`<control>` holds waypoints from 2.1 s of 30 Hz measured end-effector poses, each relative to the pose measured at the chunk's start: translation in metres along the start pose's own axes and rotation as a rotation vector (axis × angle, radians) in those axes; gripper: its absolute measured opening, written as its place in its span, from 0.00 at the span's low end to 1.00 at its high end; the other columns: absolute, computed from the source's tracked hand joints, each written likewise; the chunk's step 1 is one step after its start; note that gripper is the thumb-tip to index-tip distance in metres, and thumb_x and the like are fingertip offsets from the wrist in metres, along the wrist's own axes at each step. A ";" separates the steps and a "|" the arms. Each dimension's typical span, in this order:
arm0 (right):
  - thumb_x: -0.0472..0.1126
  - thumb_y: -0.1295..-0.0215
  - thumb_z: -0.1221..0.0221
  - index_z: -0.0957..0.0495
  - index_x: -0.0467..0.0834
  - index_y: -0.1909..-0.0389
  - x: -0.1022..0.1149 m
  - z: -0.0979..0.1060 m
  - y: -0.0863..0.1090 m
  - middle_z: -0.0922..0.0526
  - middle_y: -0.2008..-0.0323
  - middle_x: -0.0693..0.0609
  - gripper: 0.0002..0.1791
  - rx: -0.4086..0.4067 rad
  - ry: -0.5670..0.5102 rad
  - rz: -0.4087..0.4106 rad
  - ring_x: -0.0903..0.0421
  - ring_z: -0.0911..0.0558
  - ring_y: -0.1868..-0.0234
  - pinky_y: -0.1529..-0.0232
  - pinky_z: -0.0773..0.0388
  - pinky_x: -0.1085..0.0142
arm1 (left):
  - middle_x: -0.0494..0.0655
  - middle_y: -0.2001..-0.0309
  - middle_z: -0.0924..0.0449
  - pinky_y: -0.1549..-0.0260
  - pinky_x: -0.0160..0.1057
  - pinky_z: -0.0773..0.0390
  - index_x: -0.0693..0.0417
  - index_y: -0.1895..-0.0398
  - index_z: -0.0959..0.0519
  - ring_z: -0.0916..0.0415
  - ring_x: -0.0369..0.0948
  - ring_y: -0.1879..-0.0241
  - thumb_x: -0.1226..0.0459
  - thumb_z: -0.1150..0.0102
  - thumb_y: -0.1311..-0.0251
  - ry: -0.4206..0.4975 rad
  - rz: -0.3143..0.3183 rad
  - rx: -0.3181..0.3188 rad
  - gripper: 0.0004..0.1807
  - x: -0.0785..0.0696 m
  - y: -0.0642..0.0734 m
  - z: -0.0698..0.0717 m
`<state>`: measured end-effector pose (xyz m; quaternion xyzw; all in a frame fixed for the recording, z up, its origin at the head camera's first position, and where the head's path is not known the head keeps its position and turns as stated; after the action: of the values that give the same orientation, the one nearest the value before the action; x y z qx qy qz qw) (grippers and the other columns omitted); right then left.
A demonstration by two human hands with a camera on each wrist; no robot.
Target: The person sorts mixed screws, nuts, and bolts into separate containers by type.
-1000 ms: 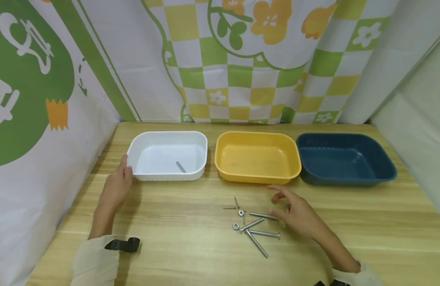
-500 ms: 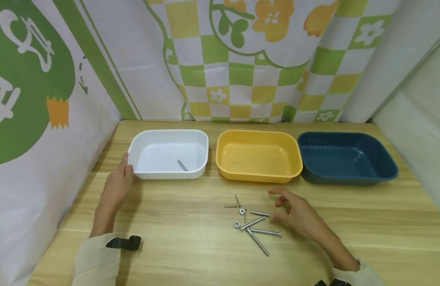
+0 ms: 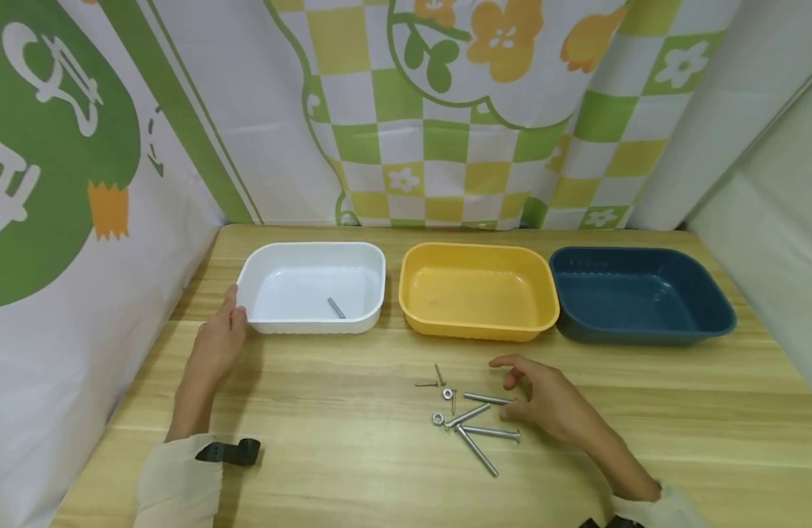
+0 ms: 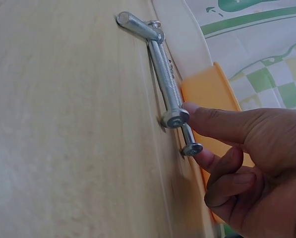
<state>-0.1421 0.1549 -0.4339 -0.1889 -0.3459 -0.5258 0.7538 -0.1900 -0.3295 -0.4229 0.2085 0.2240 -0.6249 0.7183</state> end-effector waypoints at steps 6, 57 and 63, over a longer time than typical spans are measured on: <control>0.31 0.53 0.23 0.21 0.45 0.43 0.003 -0.005 -0.001 0.21 0.66 0.55 0.33 -0.010 -0.014 0.042 0.57 0.31 0.73 0.71 0.33 0.66 | 0.75 0.30 0.46 0.41 0.71 0.42 0.59 0.20 0.58 0.43 0.77 0.38 0.54 0.77 0.22 0.005 -0.008 -0.010 0.33 -0.001 0.000 0.000; 0.28 0.45 0.30 0.13 0.48 0.65 0.022 -0.006 -0.021 0.20 0.72 0.62 0.12 -0.112 0.018 0.177 0.62 0.25 0.71 0.71 0.27 0.66 | 0.74 0.29 0.46 0.40 0.71 0.42 0.60 0.20 0.60 0.43 0.77 0.37 0.53 0.78 0.21 -0.025 -0.007 0.023 0.33 -0.005 0.000 0.000; 0.30 0.43 0.30 0.13 0.49 0.65 0.043 -0.008 -0.031 0.21 0.71 0.61 0.10 -0.108 0.042 0.208 0.62 0.26 0.71 0.72 0.28 0.66 | 0.75 0.30 0.45 0.40 0.70 0.42 0.60 0.20 0.59 0.42 0.76 0.37 0.53 0.78 0.21 -0.004 -0.021 0.007 0.33 -0.001 0.002 0.000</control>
<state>-0.1587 0.1096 -0.4108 -0.2528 -0.2798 -0.4665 0.8001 -0.1883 -0.3283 -0.4224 0.2074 0.2228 -0.6337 0.7112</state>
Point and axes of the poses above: each hand's wrist, its own y-axis away from the middle knuckle, its own z-axis out of the back of the hand, x = y × z, the point moved 5 cm from there along -y, towards the middle knuckle
